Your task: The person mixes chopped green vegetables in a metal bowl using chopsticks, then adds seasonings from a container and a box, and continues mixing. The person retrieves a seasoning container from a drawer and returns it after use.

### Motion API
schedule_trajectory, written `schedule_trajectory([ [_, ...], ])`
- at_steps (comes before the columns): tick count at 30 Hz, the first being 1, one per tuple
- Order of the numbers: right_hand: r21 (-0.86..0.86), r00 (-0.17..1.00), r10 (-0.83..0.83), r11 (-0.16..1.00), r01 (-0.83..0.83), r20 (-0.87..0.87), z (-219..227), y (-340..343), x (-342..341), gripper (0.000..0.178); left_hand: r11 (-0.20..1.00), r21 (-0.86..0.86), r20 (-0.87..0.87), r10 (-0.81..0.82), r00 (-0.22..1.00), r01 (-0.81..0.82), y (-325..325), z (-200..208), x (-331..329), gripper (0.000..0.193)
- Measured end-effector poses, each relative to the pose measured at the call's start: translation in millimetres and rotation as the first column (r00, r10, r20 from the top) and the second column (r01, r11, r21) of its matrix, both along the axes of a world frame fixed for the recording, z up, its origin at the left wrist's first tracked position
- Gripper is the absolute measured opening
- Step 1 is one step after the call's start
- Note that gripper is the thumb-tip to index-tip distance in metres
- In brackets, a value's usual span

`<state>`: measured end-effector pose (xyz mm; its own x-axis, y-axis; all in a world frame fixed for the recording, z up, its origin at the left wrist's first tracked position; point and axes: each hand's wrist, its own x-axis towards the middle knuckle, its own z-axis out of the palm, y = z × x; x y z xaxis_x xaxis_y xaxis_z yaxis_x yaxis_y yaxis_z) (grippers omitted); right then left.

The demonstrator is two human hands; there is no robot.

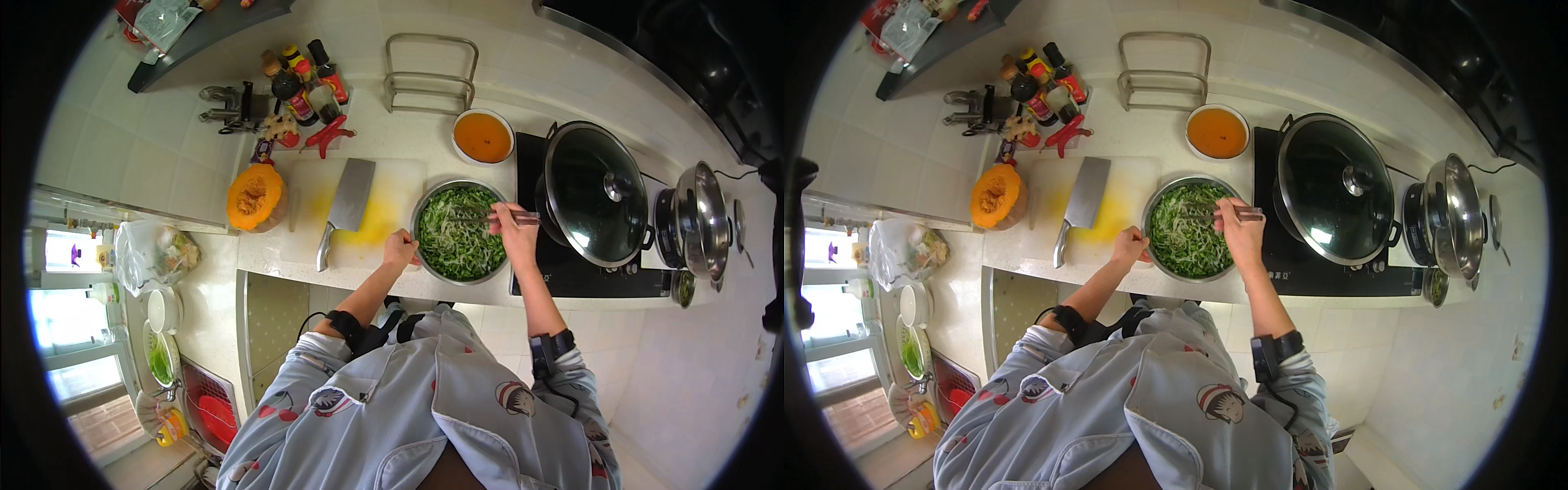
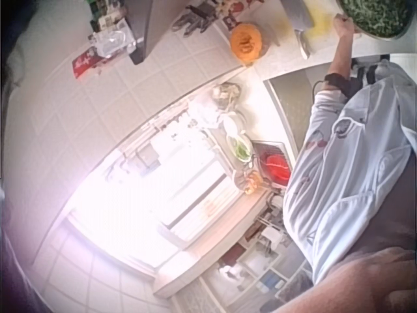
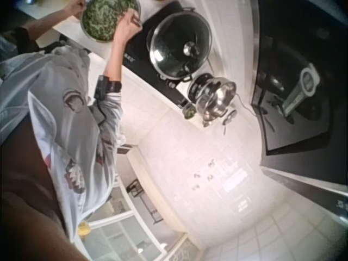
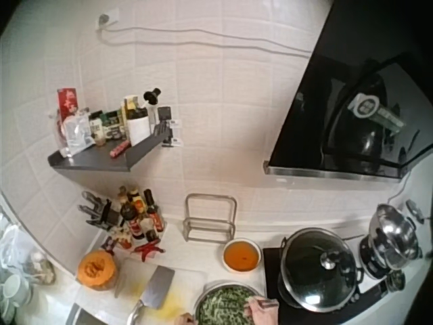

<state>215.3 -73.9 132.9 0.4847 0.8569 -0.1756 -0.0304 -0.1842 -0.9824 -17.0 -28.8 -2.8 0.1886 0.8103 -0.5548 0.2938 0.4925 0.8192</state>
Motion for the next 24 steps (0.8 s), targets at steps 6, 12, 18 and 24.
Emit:
schedule_trajectory([
  [6, -0.158, 0.983, 0.124, 0.977, -0.145, -0.137, -23, 0, -31, 0.019, 1.000, -0.006, -0.029, 0.002, 1.000, -0.002, 2, -4, -1, 0.011],
  [12, 0.014, 0.981, -0.152, 0.988, 0.152, 0.124, -14, -12, 14, 0.019, 1.000, 0.009, 0.011, 0.013, 1.000, -0.013, 0, -9, -1, 0.016],
  [18, -0.064, 0.995, 0.098, 0.993, -0.100, -0.033, -26, -9, -21, 0.017, 0.999, -0.030, -0.028, -0.018, 0.999, 0.017, 3, 2, 0, 0.011],
  [24, -0.037, 0.997, -0.036, 0.999, 0.039, 0.074, -8, -9, 20, 0.022, 1.000, -0.016, -0.009, -0.013, 1.000, 0.013, 0, 4, 1, 0.012],
])
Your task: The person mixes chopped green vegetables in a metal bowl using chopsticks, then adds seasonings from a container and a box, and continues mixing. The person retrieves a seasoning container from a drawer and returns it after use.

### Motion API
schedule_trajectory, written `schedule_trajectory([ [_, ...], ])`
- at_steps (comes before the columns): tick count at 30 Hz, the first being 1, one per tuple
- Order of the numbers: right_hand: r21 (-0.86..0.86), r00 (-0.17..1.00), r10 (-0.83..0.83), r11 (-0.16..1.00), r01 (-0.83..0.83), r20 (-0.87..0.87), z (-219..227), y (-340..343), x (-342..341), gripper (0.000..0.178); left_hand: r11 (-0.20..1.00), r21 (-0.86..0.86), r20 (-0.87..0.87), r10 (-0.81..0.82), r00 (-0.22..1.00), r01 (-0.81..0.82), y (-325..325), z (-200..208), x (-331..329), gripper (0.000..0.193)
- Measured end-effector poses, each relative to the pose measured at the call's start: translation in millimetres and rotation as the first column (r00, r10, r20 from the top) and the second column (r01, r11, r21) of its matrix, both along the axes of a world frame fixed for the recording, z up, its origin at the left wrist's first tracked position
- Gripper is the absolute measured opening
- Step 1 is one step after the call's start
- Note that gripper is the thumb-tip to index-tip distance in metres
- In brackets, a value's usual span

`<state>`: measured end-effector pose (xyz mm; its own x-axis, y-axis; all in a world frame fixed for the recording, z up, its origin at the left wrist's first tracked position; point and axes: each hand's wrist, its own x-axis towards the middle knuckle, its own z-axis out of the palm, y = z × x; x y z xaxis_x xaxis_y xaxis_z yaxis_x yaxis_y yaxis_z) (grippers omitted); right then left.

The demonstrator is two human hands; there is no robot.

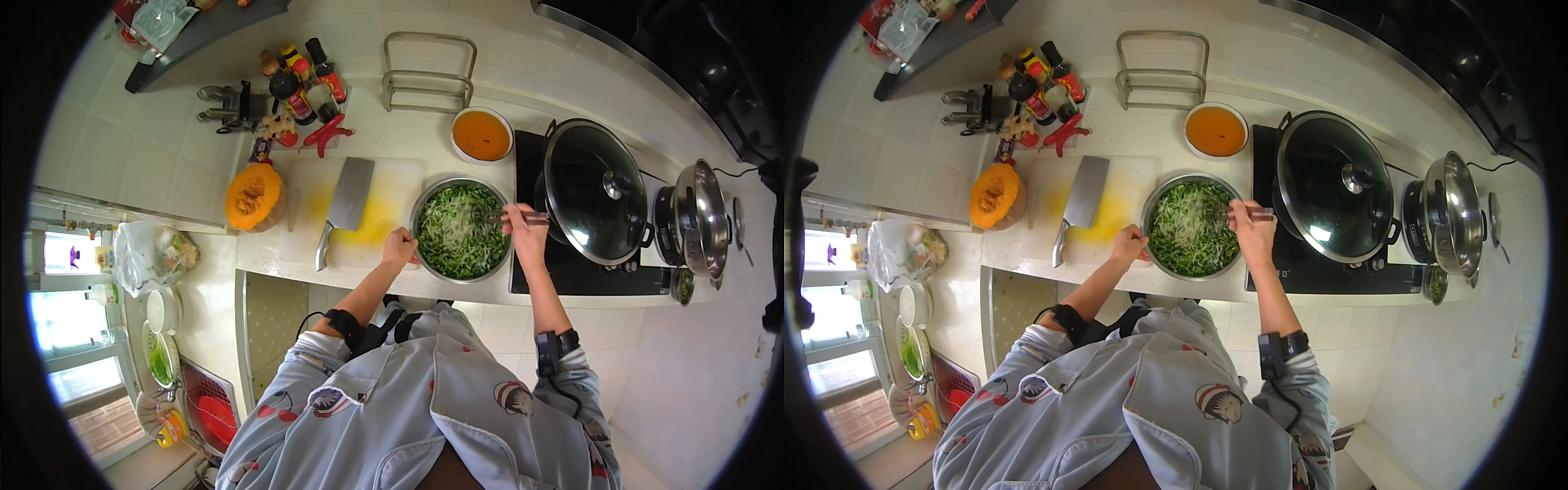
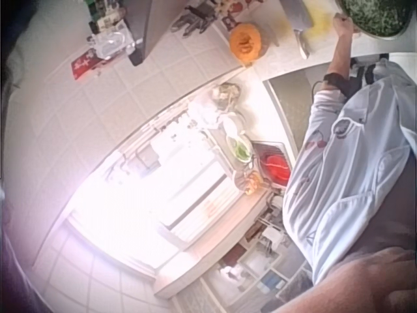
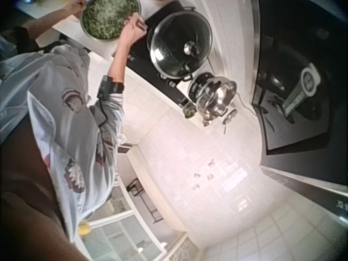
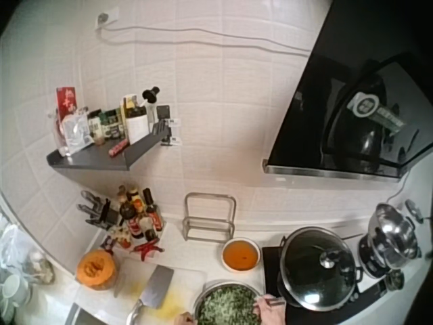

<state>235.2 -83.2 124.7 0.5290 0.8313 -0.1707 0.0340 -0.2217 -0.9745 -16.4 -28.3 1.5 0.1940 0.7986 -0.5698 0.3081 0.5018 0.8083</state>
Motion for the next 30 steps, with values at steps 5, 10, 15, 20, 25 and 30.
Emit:
schedule_trajectory([
  [5, -0.092, 0.966, 0.241, 0.964, -0.250, -0.098, -8, 11, -39, 0.023, 0.999, -0.038, -0.002, 0.017, 1.000, -0.017, 1, 2, 0, 0.012],
  [10, -0.088, 0.994, 0.102, 0.991, -0.099, 0.033, 13, -20, -3, 0.021, 0.999, -0.017, 0.015, 0.043, 0.999, -0.042, -2, 0, 1, 0.012],
  [15, 0.049, 0.989, 0.049, 0.997, -0.056, 0.137, 25, -16, 30, 0.025, 0.999, 0.009, 0.018, 0.043, 0.999, -0.043, -2, -4, 0, 0.014],
  [20, -0.034, 0.983, -0.102, 0.994, 0.108, 0.156, -6, 13, -2, 0.023, 0.998, -0.007, 0.025, 0.059, 0.998, -0.059, -1, -5, 1, 0.013],
  [25, -0.042, 0.975, 0.189, 0.982, -0.186, 0.115, -4, 1, -16, 0.022, 0.998, -0.004, 0.024, 0.059, 0.998, -0.059, -1, -4, 1, 0.011],
  [30, -0.011, 0.988, 0.154, 0.988, -0.154, 0.005, 9, -8, -36, 0.020, 0.999, -0.021, 0.021, 0.045, 0.999, -0.045, 0, -2, 1, 0.011],
])
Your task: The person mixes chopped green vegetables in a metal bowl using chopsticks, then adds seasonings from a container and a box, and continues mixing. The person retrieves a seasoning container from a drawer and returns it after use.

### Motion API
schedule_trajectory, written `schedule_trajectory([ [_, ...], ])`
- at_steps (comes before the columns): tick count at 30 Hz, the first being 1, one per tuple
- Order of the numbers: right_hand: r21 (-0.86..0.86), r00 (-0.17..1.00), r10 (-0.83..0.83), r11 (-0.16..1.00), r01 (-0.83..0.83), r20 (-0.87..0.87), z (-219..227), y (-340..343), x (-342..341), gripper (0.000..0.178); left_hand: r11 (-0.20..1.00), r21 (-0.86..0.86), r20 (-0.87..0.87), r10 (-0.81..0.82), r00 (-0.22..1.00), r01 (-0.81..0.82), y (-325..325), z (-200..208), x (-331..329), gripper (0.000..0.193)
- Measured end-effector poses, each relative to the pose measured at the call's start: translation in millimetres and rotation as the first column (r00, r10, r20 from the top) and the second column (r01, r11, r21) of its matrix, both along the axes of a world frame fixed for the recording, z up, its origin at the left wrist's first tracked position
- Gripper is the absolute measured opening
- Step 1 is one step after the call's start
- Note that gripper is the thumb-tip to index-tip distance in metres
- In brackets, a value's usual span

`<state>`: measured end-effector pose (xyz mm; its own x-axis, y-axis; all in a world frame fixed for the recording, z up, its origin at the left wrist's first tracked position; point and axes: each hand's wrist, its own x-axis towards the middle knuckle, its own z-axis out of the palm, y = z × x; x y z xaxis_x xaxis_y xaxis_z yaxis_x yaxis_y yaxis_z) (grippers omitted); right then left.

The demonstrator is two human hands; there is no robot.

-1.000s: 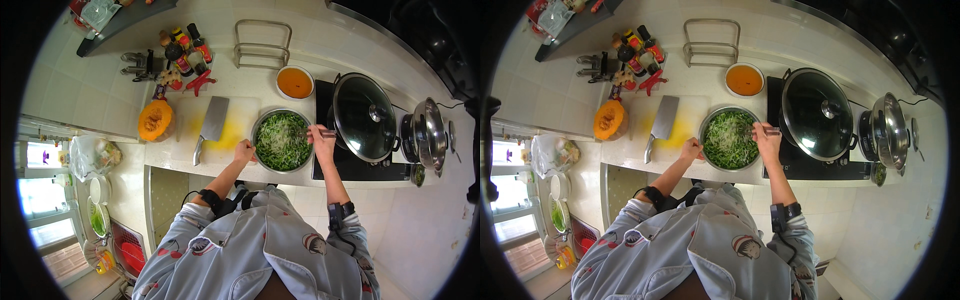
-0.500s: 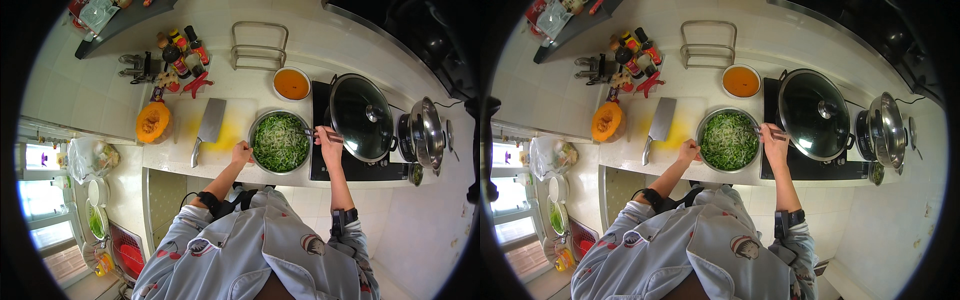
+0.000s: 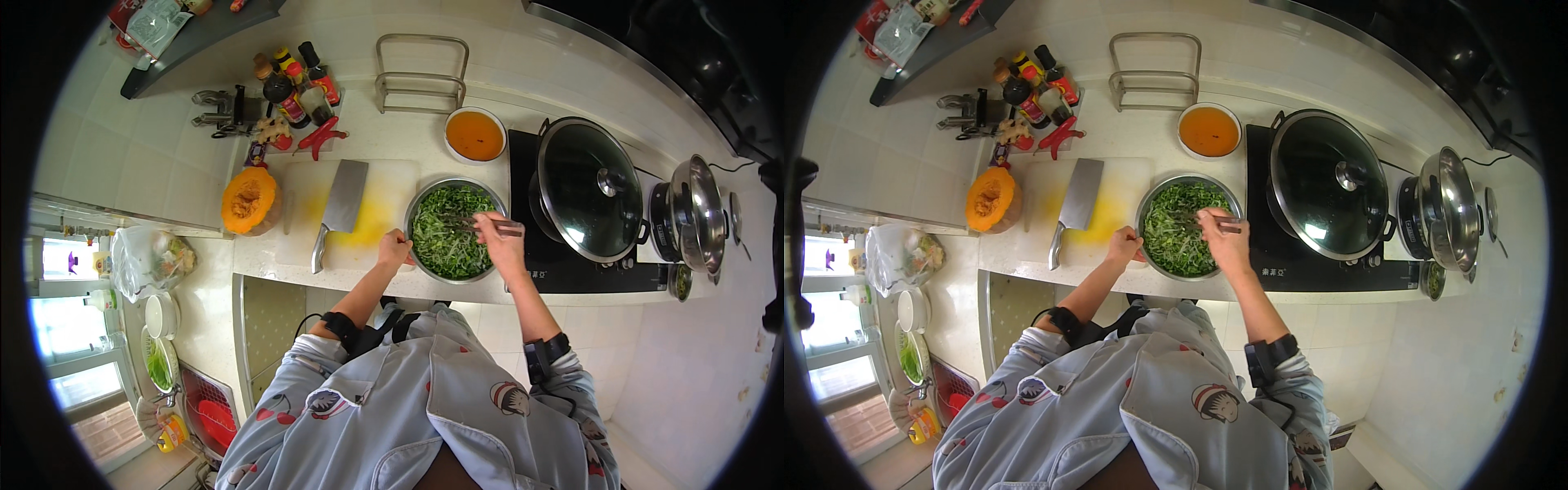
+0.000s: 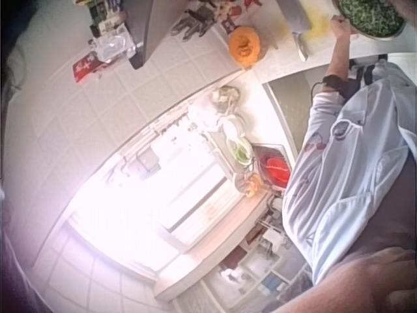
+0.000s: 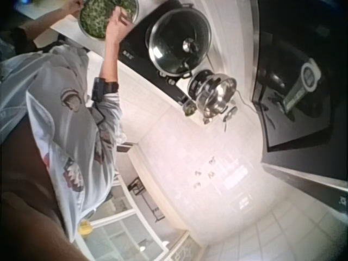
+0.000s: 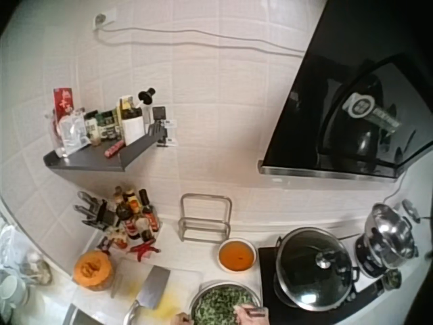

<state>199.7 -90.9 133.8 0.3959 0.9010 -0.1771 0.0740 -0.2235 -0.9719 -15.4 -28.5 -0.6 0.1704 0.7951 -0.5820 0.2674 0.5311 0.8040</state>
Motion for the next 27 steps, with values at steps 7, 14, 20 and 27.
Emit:
schedule_trajectory([
  [7, -0.144, 0.986, -0.159, 0.976, 0.164, 0.043, -10, 5, 25, 0.020, 0.999, 0.050, 0.034, 0.013, 0.999, -0.015, 0, -6, -2, 0.014],
  [14, 0.055, 0.998, 0.045, 0.997, -0.047, 0.039, -13, 24, 0, 0.017, 0.999, -0.033, 0.020, -0.007, 1.000, 0.007, 1, -4, -2, 0.014],
  [20, 0.007, 0.997, -0.007, 1.000, 0.006, 0.072, 17, -9, 36, 0.024, 0.966, -0.256, 0.121, 0.075, 0.990, -0.042, -20, 8, -4, 0.010],
  [27, -0.056, 0.973, -0.188, 0.979, 0.197, 0.134, 0, -29, 72, 0.023, 0.992, -0.056, 0.028, -0.115, 0.993, 0.116, 5, 9, -8, 0.010],
])
